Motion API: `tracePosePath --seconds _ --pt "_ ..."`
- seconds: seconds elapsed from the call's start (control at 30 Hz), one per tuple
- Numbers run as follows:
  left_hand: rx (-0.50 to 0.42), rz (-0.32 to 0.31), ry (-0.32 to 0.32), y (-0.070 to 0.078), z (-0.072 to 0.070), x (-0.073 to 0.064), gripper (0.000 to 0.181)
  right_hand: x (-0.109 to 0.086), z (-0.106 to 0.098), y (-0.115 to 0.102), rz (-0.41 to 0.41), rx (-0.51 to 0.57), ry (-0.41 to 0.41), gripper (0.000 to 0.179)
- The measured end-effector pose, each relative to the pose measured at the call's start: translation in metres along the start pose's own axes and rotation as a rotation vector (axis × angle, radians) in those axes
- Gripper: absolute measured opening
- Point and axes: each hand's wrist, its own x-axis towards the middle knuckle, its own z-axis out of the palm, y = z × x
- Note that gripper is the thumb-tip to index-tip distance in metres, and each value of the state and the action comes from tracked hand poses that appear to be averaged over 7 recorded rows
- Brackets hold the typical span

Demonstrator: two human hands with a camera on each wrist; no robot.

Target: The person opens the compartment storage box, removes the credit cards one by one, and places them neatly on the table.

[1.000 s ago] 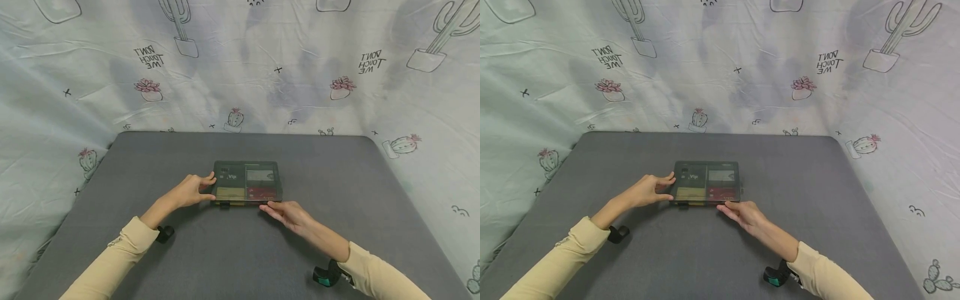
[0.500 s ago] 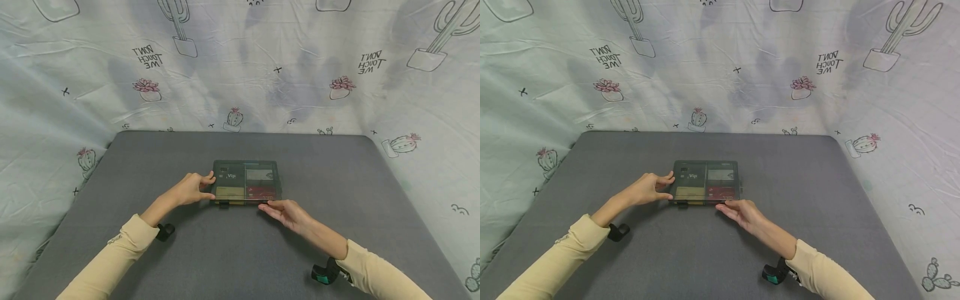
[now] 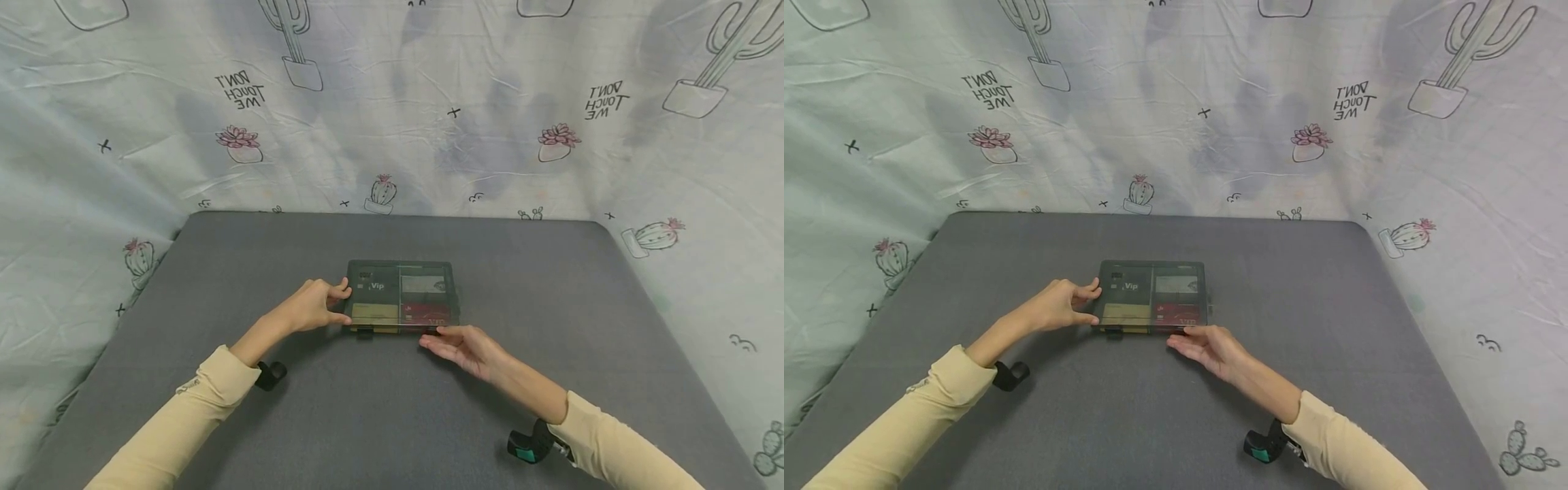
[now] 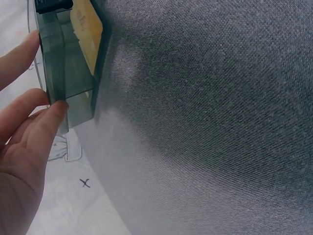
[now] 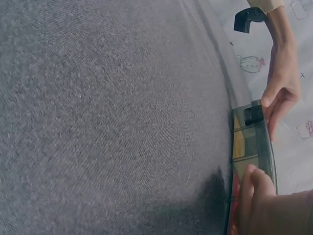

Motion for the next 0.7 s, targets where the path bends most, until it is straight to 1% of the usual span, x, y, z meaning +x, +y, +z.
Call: tracePosePath --seconds 0.13,0.27,0.33,0.5,0.7 --pt "0.007 -0.007 0.001 -0.0008 -0.0001 0.0 0.062 0.0016 0.0024 0.002 -0.005 -0.005 -0.047 0.051" --pt "0.013 -0.003 -0.004 0.0001 0.0002 0.0019 0.062 0.0027 0.0046 0.0031 -0.028 0.078 -0.029 0.041" --pt "0.017 -0.011 -0.005 0.0013 -0.0002 0.0026 0.062 0.0027 0.0059 0.0033 -0.041 0.117 -0.016 0.041" --pt "0.025 -0.028 -0.01 0.0035 -0.002 0.0031 0.062 0.0023 0.0076 0.0018 -0.029 0.153 -0.008 0.057" --pt "0.022 -0.039 -0.009 0.0039 -0.0038 0.0019 0.062 0.0029 0.0093 0.0016 -0.011 0.178 -0.009 0.062"
